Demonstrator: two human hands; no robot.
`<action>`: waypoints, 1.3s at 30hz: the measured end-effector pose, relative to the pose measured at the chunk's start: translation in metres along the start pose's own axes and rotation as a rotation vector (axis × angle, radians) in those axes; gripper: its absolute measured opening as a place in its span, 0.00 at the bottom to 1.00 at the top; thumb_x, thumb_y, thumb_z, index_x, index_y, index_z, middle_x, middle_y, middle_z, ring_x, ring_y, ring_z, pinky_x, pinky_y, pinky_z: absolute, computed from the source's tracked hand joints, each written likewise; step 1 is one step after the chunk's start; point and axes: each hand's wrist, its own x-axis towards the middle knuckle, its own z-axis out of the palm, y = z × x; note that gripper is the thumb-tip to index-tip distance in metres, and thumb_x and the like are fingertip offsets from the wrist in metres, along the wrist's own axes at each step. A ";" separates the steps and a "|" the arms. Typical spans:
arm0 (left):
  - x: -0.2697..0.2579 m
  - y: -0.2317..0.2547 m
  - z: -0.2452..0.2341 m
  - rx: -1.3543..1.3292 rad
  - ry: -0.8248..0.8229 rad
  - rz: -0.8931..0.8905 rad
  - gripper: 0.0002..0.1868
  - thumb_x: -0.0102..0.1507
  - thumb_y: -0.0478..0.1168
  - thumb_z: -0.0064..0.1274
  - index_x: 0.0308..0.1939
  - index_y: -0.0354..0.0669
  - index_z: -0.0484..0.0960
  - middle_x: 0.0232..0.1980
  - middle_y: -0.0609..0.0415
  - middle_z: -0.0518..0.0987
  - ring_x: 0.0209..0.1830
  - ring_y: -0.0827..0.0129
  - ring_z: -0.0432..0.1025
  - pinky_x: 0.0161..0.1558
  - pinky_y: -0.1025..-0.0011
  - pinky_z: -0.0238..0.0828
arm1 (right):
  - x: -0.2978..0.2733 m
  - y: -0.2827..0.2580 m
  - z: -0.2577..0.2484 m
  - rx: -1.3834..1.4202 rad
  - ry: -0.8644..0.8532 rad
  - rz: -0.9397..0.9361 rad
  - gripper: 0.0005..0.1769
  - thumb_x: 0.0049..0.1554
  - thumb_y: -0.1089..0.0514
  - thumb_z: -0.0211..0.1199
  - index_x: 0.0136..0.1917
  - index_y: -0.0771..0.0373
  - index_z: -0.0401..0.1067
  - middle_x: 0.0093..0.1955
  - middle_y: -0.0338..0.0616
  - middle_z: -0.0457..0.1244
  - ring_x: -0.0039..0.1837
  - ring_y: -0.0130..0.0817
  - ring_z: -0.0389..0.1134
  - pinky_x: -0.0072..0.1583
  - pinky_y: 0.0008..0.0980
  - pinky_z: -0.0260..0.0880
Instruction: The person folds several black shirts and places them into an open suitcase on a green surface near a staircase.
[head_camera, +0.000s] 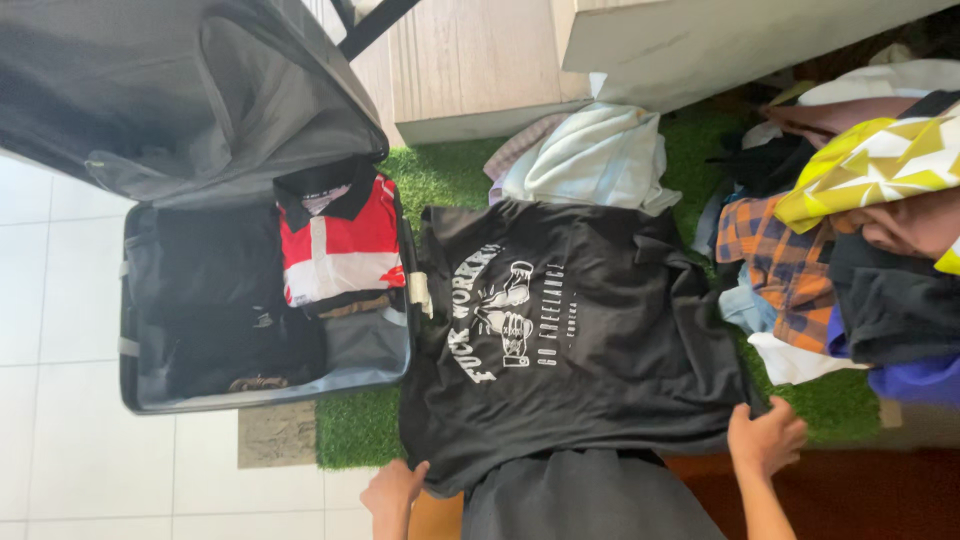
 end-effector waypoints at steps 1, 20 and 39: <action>-0.007 0.015 -0.021 0.155 -0.041 0.028 0.34 0.59 0.71 0.52 0.55 0.52 0.82 0.55 0.45 0.82 0.58 0.49 0.77 0.57 0.52 0.75 | -0.002 -0.009 -0.007 0.028 0.045 -0.157 0.27 0.49 0.53 0.73 0.60 0.63 0.73 0.59 0.63 0.64 0.64 0.61 0.63 0.61 0.60 0.64; 0.151 0.319 -0.171 0.061 0.614 1.028 0.31 0.47 0.45 0.67 0.53 0.50 0.77 0.58 0.45 0.77 0.63 0.49 0.68 0.52 0.50 0.68 | 0.216 -0.233 0.093 1.002 -0.553 0.201 0.26 0.71 0.55 0.48 0.80 0.60 0.53 0.53 0.65 0.66 0.50 0.65 0.70 0.44 0.48 0.68; 0.207 0.347 -0.233 0.173 0.807 1.227 0.38 0.43 0.53 0.65 0.56 0.44 0.79 0.48 0.42 0.81 0.56 0.45 0.70 0.51 0.47 0.64 | 0.207 -0.249 0.121 0.790 -0.355 -0.313 0.46 0.60 0.54 0.61 0.84 0.59 0.42 0.81 0.59 0.51 0.78 0.57 0.56 0.74 0.46 0.58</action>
